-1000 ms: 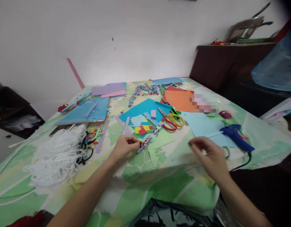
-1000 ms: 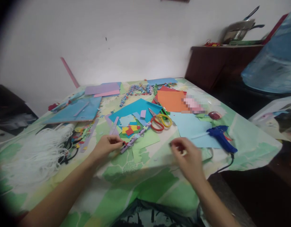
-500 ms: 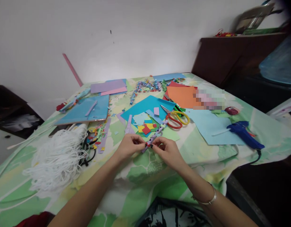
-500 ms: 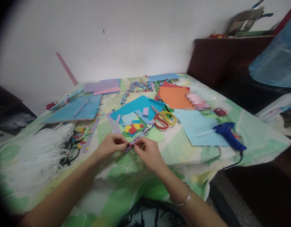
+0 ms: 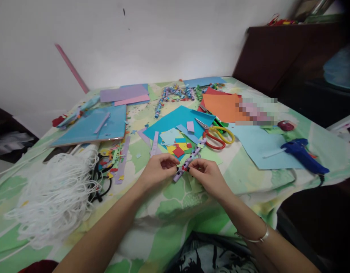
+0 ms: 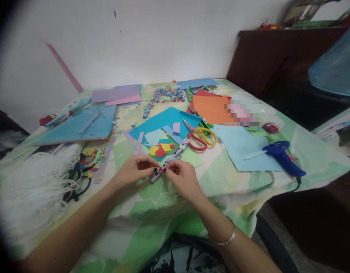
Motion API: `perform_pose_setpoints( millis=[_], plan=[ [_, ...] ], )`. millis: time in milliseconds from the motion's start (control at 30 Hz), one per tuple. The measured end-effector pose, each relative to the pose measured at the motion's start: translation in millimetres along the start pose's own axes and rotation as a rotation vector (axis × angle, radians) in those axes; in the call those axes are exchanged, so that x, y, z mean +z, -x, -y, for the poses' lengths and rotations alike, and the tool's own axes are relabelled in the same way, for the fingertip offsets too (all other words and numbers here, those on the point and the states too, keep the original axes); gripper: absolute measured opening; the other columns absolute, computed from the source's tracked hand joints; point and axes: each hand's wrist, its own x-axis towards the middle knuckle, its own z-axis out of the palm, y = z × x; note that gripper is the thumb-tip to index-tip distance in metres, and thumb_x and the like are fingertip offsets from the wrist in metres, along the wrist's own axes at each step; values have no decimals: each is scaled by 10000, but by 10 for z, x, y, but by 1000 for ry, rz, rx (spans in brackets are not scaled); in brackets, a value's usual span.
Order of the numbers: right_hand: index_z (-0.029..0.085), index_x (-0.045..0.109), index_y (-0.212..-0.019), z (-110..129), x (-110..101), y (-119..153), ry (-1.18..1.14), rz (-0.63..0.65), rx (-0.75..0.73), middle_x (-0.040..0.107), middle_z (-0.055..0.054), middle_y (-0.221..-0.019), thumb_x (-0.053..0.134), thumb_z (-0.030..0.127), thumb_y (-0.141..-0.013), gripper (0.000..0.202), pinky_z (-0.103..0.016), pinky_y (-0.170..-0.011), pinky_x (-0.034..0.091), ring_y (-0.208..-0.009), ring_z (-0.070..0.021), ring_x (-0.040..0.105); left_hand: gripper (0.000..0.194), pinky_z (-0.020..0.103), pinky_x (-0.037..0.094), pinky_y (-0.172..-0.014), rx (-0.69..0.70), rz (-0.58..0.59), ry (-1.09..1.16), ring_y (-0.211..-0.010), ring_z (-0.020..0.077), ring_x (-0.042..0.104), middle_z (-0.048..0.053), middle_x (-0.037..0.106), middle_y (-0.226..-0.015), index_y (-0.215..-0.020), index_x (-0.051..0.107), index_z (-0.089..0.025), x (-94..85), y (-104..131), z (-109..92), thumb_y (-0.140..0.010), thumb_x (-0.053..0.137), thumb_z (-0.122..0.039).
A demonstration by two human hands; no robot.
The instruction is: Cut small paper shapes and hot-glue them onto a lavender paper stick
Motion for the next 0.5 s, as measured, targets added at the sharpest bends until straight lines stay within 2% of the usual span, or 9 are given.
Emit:
perform_pose_setpoints(
  millis=[67,200,267,400,500],
  plan=[
    [158,586,-677,11,-1,-21,-12,9,35,533,14,-614,567,242,-708,91,-221,-502,344,-554,-101,456,190,231,454,-561,6,-3,-11,-606,116,578,15,630,-706,-799,631,-140,-17,9,6,-611,623,-163],
    [152,578,-649,22,-3,-50,-20,30,58,522,14,-607,564,232,-693,92,-222,-504,335,-557,-97,445,358,188,335,-446,31,32,-159,-479,73,434,-74,471,-571,-957,560,-169,-34,73,-7,-613,659,-157],
    [151,580,-649,20,-2,-51,-14,25,60,531,9,-620,565,227,-686,86,-226,-517,346,-573,-101,455,372,181,335,-452,97,9,-227,-531,76,459,-52,505,-654,-963,542,-179,-31,108,-13,-617,678,-158],
    [148,588,-654,12,5,-44,1,28,53,531,7,-618,564,228,-681,88,-226,-509,338,-566,-98,446,289,194,423,-512,274,0,-278,-751,124,569,42,577,-956,-940,537,-184,-18,129,22,-674,646,-157],
    [146,588,-649,0,10,-45,26,27,48,518,11,-604,563,238,-690,104,-223,-490,314,-550,-91,426,276,197,455,-535,364,14,-306,-810,138,581,52,572,-989,-955,535,-192,-16,116,75,-702,627,-136]
  ],
)
